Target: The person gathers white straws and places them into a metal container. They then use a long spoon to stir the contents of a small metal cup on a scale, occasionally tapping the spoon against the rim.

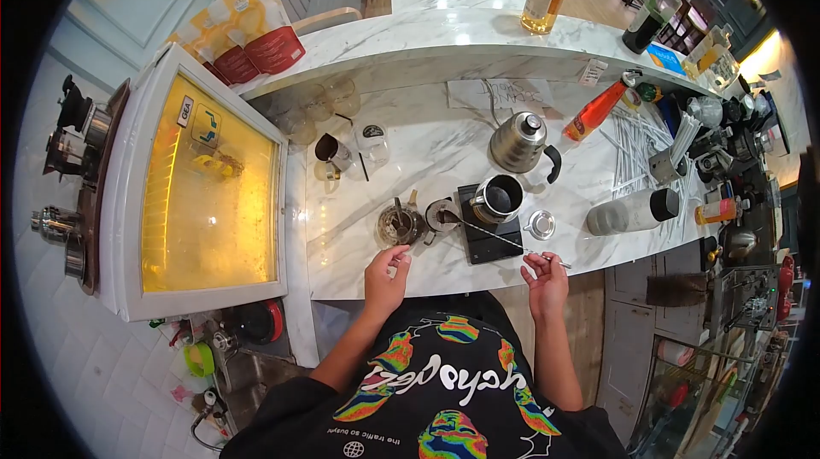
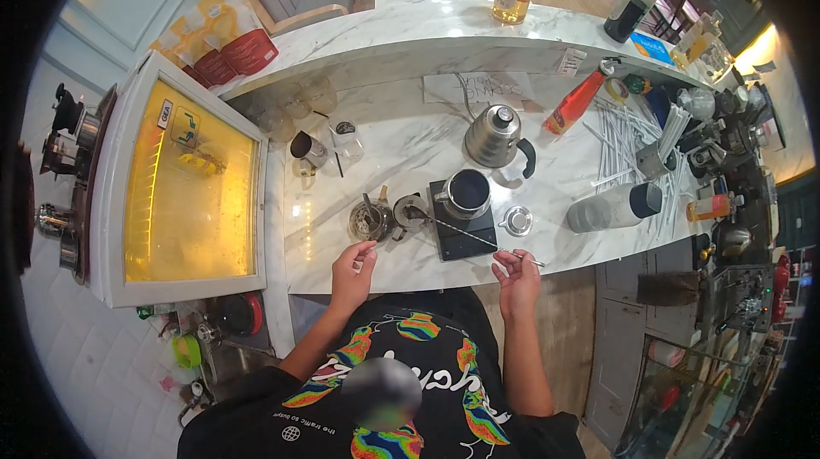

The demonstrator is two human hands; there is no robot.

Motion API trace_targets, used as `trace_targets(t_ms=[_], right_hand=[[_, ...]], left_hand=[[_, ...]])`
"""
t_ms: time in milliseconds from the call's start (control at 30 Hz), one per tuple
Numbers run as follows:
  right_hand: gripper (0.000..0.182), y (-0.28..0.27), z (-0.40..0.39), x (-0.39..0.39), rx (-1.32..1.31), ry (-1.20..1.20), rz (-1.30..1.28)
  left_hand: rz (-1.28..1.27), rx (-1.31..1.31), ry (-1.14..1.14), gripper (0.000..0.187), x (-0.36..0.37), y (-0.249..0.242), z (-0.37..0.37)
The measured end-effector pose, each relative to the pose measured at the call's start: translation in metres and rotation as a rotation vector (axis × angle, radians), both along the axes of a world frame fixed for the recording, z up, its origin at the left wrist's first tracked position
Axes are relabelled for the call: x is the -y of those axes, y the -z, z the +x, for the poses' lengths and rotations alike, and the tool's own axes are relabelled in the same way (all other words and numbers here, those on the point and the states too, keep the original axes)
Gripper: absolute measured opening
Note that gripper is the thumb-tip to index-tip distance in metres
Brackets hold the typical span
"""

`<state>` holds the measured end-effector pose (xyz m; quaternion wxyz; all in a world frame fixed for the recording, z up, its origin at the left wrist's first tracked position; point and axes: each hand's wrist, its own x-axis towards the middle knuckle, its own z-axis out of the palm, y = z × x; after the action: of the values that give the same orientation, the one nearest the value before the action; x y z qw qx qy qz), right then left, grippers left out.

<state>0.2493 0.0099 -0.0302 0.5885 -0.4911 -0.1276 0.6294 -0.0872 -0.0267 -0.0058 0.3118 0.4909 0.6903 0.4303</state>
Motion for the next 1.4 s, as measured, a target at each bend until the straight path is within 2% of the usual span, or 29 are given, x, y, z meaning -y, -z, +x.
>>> trace_targets(t_ms=[1133,1400], right_hand=[[0.029,0.010,0.001,0.002,-0.017,0.005,0.000],[0.032,-0.018,0.021,0.024,0.087,0.100,0.063]], left_hand=[[-0.029,-0.026,0.024,0.025,0.012,-0.002,0.001],[-0.030,-0.027,0.027,0.024,0.010,-0.002,0.001]])
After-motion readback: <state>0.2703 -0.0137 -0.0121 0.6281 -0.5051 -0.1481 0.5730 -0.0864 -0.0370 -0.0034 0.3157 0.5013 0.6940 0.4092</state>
